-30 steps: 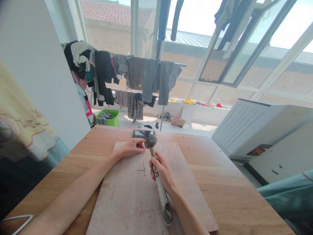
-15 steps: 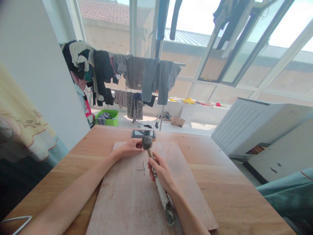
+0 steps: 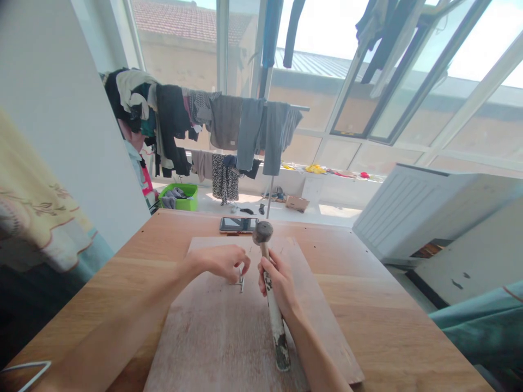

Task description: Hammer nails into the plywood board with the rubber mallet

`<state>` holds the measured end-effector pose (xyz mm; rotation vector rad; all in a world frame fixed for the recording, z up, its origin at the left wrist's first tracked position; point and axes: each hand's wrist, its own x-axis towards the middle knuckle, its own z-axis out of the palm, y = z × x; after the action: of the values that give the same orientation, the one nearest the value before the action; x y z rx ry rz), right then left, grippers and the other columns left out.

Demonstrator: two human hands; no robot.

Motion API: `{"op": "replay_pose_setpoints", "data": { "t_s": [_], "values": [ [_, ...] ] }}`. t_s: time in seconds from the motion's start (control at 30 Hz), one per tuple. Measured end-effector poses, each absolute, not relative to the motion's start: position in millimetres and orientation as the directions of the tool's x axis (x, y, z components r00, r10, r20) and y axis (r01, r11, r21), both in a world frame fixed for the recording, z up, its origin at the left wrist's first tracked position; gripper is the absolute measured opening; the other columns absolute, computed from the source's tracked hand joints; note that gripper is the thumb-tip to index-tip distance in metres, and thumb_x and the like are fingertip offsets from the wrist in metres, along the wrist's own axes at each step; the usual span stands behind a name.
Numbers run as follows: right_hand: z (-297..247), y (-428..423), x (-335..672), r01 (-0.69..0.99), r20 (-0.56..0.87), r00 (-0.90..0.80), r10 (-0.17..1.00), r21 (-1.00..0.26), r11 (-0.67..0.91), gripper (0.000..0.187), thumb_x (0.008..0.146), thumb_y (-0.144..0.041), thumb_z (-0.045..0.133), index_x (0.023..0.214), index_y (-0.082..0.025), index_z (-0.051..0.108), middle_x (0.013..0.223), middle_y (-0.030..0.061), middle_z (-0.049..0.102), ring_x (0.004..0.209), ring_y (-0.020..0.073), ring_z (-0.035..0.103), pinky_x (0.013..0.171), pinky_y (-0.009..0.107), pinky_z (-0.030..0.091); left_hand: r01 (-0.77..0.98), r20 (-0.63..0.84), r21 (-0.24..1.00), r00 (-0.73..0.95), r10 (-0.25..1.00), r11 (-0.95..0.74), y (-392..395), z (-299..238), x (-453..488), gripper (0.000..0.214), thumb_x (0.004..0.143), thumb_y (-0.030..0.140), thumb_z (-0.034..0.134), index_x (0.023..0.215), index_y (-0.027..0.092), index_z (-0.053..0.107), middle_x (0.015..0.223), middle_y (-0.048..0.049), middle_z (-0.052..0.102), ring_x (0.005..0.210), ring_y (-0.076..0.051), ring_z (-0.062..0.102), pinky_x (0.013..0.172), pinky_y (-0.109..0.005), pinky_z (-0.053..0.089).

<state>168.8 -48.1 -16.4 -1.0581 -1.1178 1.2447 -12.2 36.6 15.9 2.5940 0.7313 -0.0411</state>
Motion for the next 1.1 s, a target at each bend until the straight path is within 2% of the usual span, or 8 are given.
{"op": "replay_pose_setpoints", "data": {
  "t_s": [0.13,0.23,0.3,0.37,0.47,0.53,0.7,1.1],
  "values": [
    [-14.7,-48.3,170.3,-0.151,0.053,0.017,0.998,-0.987,0.055,0.028,0.082,-0.046,0.067,0.088,-0.020,0.057,0.065,-0.0073,0.055,0.033,0.0034,0.046,0.030,0.016,0.033,0.543,-0.129,0.263,0.839,0.529,-0.797,25.7,14.2,-0.6,0.010,0.066,0.020,0.077,0.070,0.017,0.069,0.081,-0.0036,0.058,0.071,-0.020,0.056,0.057,-0.029,0.040],
    [-17.1,-47.6,170.2,-0.156,0.051,0.016,0.999,-0.986,0.052,0.028,0.082,-0.046,0.067,0.088,-0.020,0.058,0.064,-0.0076,0.055,0.033,0.0040,0.046,0.029,0.016,0.034,0.576,-0.130,0.253,0.817,0.562,-0.777,30.1,17.1,-9.1,0.009,0.064,0.018,0.077,0.067,0.016,0.068,0.080,-0.0041,0.060,0.068,-0.019,0.056,0.056,-0.028,0.040],
    [-19.5,-46.7,169.9,-0.163,0.049,0.013,0.999,-0.985,0.051,0.029,0.081,-0.046,0.068,0.089,-0.020,0.058,0.064,-0.0079,0.054,0.033,0.0043,0.047,0.029,0.017,0.034,0.623,-0.131,0.319,0.775,0.618,-0.714,39.2,18.7,-19.8,0.007,0.064,0.017,0.073,0.070,0.017,0.067,0.073,-0.0016,0.061,0.063,-0.016,0.055,0.054,-0.026,0.040],
    [-21.0,-46.0,169.6,-0.169,0.049,0.013,0.999,-0.984,0.051,0.028,0.081,-0.046,0.068,0.090,-0.020,0.059,0.065,-0.0078,0.054,0.033,0.0042,0.047,0.029,0.017,0.034,0.631,-0.076,0.470,0.725,0.684,-0.617,52.0,17.1,-31.5,0.007,0.067,0.016,0.069,0.074,0.017,0.067,0.070,0.0003,0.063,0.062,-0.014,0.056,0.055,-0.023,0.041],
    [-21.1,-45.7,169.3,-0.172,0.049,0.011,0.999,-0.984,0.050,0.028,0.082,-0.046,0.067,0.092,-0.020,0.060,0.065,-0.0078,0.055,0.032,0.0041,0.047,0.029,0.017,0.034,0.508,0.080,0.709,0.632,0.771,-0.490,72.3,7.0,-46.2,0.015,0.072,0.019,0.065,0.087,0.017,0.067,0.074,0.0004,0.067,0.068,-0.013,0.060,0.063,-0.022,0.046],
    [-20.6,-46.0,169.3,-0.172,0.048,0.008,0.999,-0.984,0.049,0.028,0.082,-0.045,0.067,0.093,-0.020,0.060,0.065,-0.0078,0.055,0.032,0.0041,0.047,0.029,0.017,0.034,0.440,0.124,0.785,0.577,0.807,-0.435,82.1,-2.7,-51.9,0.021,0.074,0.023,0.066,0.094,0.017,0.068,0.076,-0.0004,0.068,0.069,-0.014,0.060,0.067,-0.024,0.047],
    [-21.3,-47.1,170.8,-0.169,0.040,0.007,0.999,-0.985,0.041,0.029,0.082,-0.045,0.067,0.095,-0.020,0.060,0.065,-0.0079,0.055,0.032,0.0038,0.047,0.028,0.016,0.033,0.403,0.069,0.836,0.596,0.800,-0.372,88.1,-19.1,-51.8,0.019,0.072,0.028,0.067,0.087,0.016,0.068,0.075,-0.0017,0.067,0.071,-0.016,0.062,0.064,-0.024,0.048],
    [-20.8,-45.4,170.3,-0.161,0.043,0.001,0.999,-0.986,0.043,0.027,0.082,-0.044,0.066,0.092,-0.020,0.060,0.066,-0.0077,0.054,0.032,0.0041,0.047,0.028,0.017,0.033,0.395,0.048,0.838,0.635,0.771,-0.377,86.0,-17.6,-50.4,0.014,0.069,0.024,0.066,0.081,0.017,0.064,0.072,0.0005,0.064,0.070,-0.015,0.061,0.065,-0.023,0.048]
  ]
}}
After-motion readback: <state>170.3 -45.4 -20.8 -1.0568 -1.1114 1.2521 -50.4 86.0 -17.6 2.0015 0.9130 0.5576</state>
